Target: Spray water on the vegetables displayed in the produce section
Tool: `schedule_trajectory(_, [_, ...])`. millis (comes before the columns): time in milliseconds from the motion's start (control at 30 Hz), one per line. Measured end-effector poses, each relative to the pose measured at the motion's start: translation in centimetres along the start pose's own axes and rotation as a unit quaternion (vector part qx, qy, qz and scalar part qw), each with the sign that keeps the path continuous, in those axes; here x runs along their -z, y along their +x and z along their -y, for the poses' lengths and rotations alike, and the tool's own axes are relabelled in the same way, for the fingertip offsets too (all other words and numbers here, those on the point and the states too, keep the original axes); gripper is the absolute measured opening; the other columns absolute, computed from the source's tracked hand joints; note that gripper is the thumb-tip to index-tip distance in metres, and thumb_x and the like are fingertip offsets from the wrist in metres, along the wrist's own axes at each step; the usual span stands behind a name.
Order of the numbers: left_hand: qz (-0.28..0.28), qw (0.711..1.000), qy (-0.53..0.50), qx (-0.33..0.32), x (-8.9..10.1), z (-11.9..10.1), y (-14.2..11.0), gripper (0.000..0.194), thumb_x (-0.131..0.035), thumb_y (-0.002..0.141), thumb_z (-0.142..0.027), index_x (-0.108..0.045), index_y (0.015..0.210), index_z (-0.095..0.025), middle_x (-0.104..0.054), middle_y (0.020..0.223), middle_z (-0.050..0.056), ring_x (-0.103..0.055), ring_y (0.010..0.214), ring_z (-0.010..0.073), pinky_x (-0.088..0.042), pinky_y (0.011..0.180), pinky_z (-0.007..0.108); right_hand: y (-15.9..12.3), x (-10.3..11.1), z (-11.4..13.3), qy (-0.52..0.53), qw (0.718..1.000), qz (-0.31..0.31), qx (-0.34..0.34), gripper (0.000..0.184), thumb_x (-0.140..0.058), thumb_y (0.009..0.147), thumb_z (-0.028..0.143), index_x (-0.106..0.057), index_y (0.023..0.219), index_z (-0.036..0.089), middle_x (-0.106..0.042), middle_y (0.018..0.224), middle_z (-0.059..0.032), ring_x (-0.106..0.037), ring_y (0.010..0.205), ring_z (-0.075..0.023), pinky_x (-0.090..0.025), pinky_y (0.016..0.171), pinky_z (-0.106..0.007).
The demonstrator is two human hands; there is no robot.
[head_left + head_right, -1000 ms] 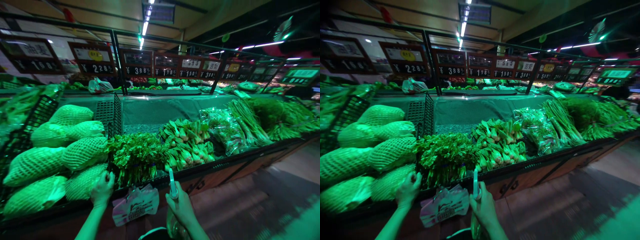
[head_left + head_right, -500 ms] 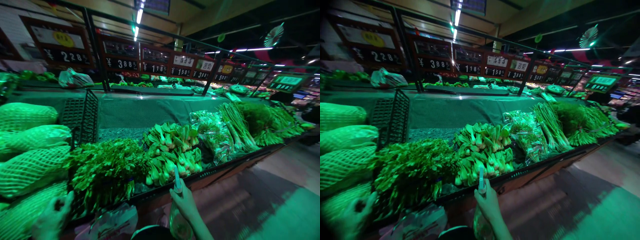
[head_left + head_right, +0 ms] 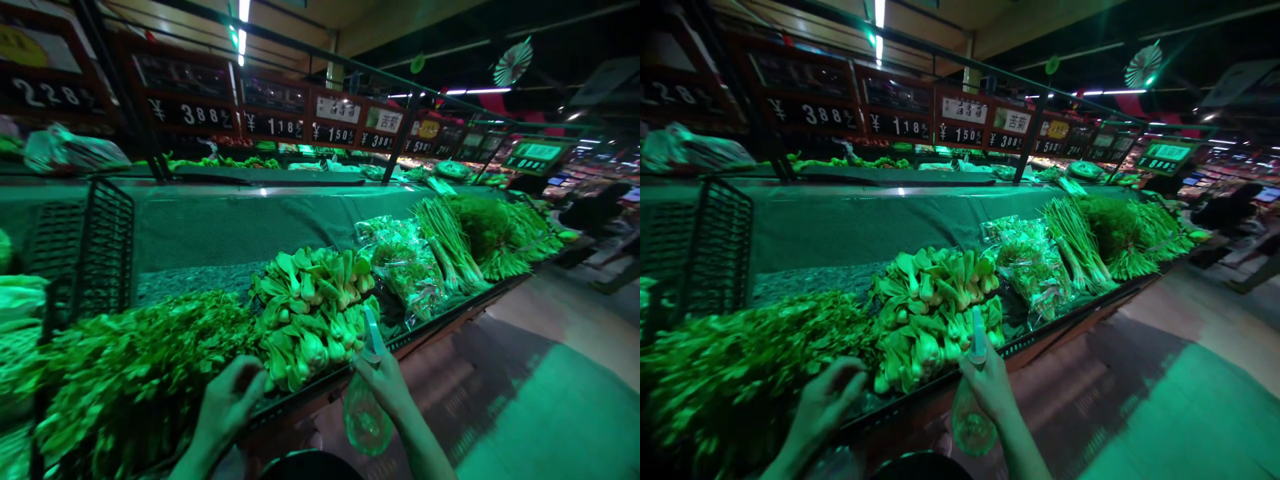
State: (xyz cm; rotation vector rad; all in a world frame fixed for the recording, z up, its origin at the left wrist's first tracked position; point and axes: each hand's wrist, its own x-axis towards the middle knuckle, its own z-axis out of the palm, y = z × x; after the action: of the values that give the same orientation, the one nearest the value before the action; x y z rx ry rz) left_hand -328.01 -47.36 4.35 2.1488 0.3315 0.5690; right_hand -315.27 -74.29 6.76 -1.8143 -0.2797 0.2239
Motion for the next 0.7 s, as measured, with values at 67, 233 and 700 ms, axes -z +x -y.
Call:
schedule_trajectory(67, [0.172,0.981,-0.089,-0.032,-4.1,-2.2,0.0,0.053,-0.07,0.075,-0.057,-0.063,0.114,-0.021,-0.073,0.1,0.005,-0.069,0.09,0.0232,-0.058,0.079,0.034,0.4,-0.6,1.7,0.011,0.998,0.053,0.016,0.035,-0.06,0.082,0.037,-0.053,0.111,0.021,-0.046,0.067,0.0066,-0.051,0.065,-0.0157,-0.044,0.066,-0.029])
schedule_trajectory(233, [0.373,0.869,-0.324,-0.012,-12.7,-3.9,-1.5,0.094,-0.085,0.052,-0.059,-0.053,0.131,-0.017,-0.056,0.139,0.018,-0.054,0.128,0.0384,-0.044,0.108,0.053,1.9,-2.5,6.4,-0.107,0.981,0.158,0.046,0.025,-0.068,0.073,0.03,-0.056,0.094,0.023,-0.052,0.072,0.0055,-0.049,0.067,-0.014,-0.036,0.064,-0.027])
schedule_trajectory(700, [0.271,0.898,-0.336,0.088,-14.7,-5.6,1.2,0.1,-0.076,0.059,-0.063,-0.036,0.139,-0.019,-0.06,0.13,0.017,-0.059,0.12,0.037,-0.05,0.101,0.052,8.1,-2.8,5.9,-0.139,0.974,0.17,0.052,0.022,-0.064,0.077,0.041,-0.053,0.083,0.023,-0.057,0.074,0.0019,-0.056,0.07,-0.018,-0.037,0.064,-0.029])
